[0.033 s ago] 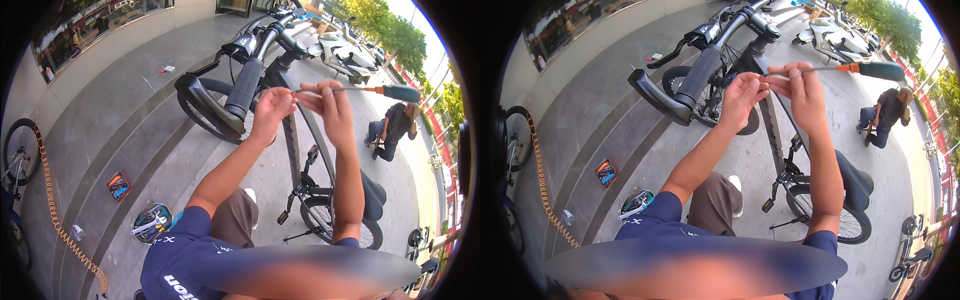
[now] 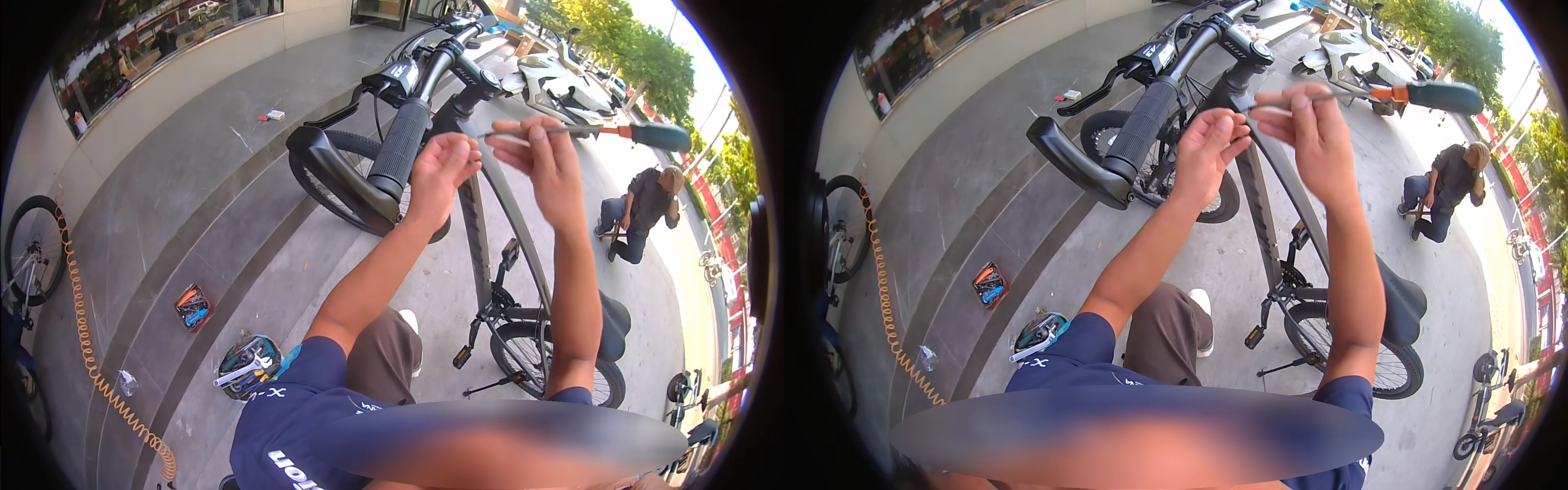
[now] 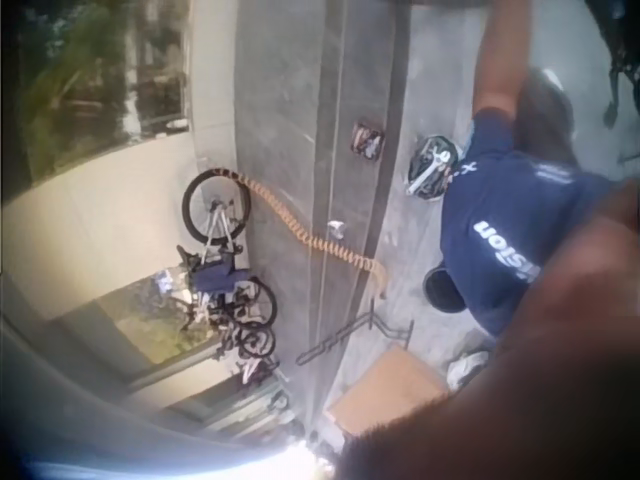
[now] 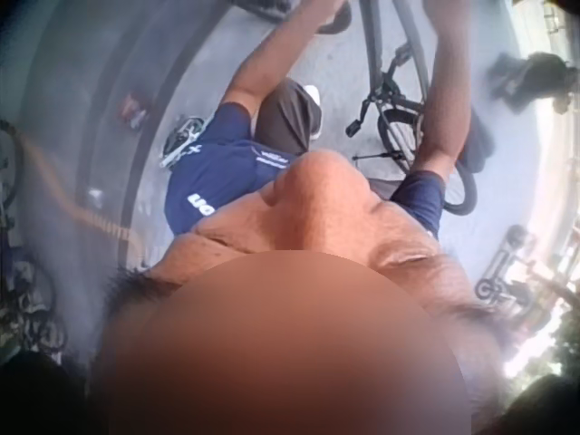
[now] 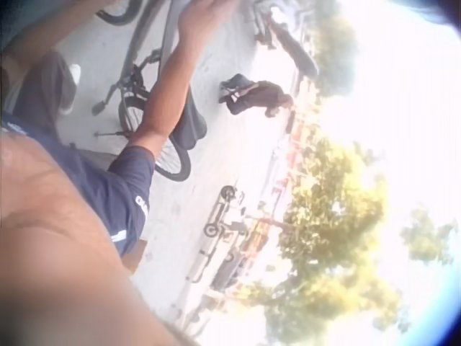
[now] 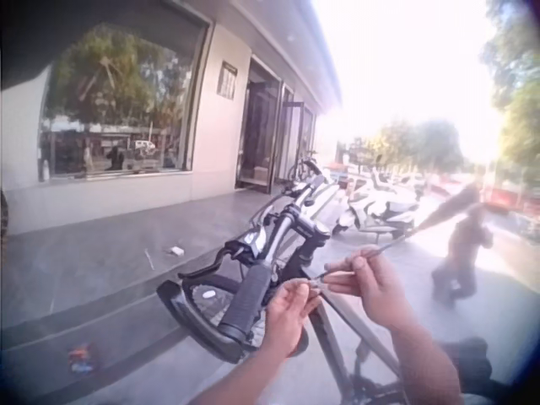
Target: The person uses a screwdriver to adjust components on a bicycle, including the handlebar stem and seat post area. They repeatedly tighten and loosen screws while seated on the ground.
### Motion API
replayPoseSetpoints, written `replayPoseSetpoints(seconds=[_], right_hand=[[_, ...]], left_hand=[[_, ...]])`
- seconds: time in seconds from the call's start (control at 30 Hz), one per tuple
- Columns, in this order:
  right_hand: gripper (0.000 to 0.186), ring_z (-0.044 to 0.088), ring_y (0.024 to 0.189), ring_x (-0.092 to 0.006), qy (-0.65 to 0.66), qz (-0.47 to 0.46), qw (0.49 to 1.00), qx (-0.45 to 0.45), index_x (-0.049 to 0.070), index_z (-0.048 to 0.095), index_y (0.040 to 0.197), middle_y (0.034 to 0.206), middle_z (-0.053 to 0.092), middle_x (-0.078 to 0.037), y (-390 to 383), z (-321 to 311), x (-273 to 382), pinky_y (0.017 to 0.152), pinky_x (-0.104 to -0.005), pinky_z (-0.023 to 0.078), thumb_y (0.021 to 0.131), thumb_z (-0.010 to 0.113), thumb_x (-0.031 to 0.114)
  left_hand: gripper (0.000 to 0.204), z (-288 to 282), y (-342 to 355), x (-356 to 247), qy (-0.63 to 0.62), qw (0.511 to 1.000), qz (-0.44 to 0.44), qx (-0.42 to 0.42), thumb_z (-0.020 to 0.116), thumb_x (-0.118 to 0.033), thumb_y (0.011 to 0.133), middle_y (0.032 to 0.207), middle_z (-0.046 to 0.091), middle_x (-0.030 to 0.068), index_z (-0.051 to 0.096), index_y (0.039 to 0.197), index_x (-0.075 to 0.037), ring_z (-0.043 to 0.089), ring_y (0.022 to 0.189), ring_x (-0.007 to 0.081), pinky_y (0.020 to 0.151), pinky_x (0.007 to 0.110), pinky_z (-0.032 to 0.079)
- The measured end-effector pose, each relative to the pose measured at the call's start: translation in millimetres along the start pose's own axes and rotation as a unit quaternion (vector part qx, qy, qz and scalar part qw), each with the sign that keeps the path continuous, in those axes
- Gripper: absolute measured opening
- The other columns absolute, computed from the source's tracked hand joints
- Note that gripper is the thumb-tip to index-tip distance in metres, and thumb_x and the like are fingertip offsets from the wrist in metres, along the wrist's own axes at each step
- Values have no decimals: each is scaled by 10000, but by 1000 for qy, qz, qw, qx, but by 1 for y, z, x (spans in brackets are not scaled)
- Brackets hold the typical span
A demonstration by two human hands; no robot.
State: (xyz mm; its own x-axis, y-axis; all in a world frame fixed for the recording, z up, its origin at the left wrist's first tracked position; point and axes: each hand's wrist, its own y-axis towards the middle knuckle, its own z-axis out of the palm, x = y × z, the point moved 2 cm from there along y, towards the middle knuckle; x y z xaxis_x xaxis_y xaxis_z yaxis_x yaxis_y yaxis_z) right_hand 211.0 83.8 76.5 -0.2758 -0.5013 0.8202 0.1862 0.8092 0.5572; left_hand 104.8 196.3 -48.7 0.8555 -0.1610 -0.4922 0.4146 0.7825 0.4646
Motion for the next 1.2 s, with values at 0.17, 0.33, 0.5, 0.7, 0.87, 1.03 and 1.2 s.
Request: replayPoseSetpoints(seconds=[0.17,0.33,0.5,0.7,0.87,1.03,1.2], right_hand=[[323,750,1140,-288,-136,-63,988,41,-24,519,1333,1276,713,-217,99,15,43,983,-342,629,1176,404,234],[338,775,898,-364,-165,-12,985,51,26,534,1351,1184,763,-153,161,49,47,824,-474,656,1112,536,266],[298,785,1031,-256,-264,-25,962,67,-18,553,1294,1202,743,-185,179,61,36,889,-340,654,1141,432,208],[314,788,951,-222,-325,1,941,90,-18,568,1270,1138,758,-163,189,65,36,824,-314,658,1139,435,234],[352,793,931,-211,-390,11,912,129,-30,598,1264,1116,769,-163,201,67,39,813,-315,660,1136,441,257],[355,796,934,-201,-416,18,896,151,-24,615,1281,1130,774,-159,213,70,40,794,-294,651,1130,496,274],[300,767,768,-229,-473,-19,855,211,-37,705,961,844,771,-127,217,71,46,724,-370,627,1058,537,191]], left_hand=[[171,-9,75,-19,-164,976,7,-141,701,-182,1051,1068,723,76,691,1161,-51,715,965,165,908,328,638],[153,-17,118,-21,-307,944,-9,-118,760,-115,972,991,727,110,723,1054,9,721,941,200,847,339,663],[126,-17,137,-20,-343,934,-19,-99,771,-115,958,962,737,109,744,1015,-6,732,904,215,830,358,668],[132,-13,141,-22,-327,938,-25,-116,809,-172,948,926,747,74,765,1013,-65,732,824,169,772,301,667],[125,-12,139,-25,-337,933,-41,-122,813,-173,947,942,753,69,769,1005,-71,731,820,156,760,290,665],[114,-12,139,-24,-346,933,-29,-92,800,-155,955,939,755,67,767,1020,-67,734,826,159,764,293,667],[130,-15,142,-22,-350,931,-35,-96,790,-153,963,947,755,72,764,1051,-61,737,837,162,771,303,671]])
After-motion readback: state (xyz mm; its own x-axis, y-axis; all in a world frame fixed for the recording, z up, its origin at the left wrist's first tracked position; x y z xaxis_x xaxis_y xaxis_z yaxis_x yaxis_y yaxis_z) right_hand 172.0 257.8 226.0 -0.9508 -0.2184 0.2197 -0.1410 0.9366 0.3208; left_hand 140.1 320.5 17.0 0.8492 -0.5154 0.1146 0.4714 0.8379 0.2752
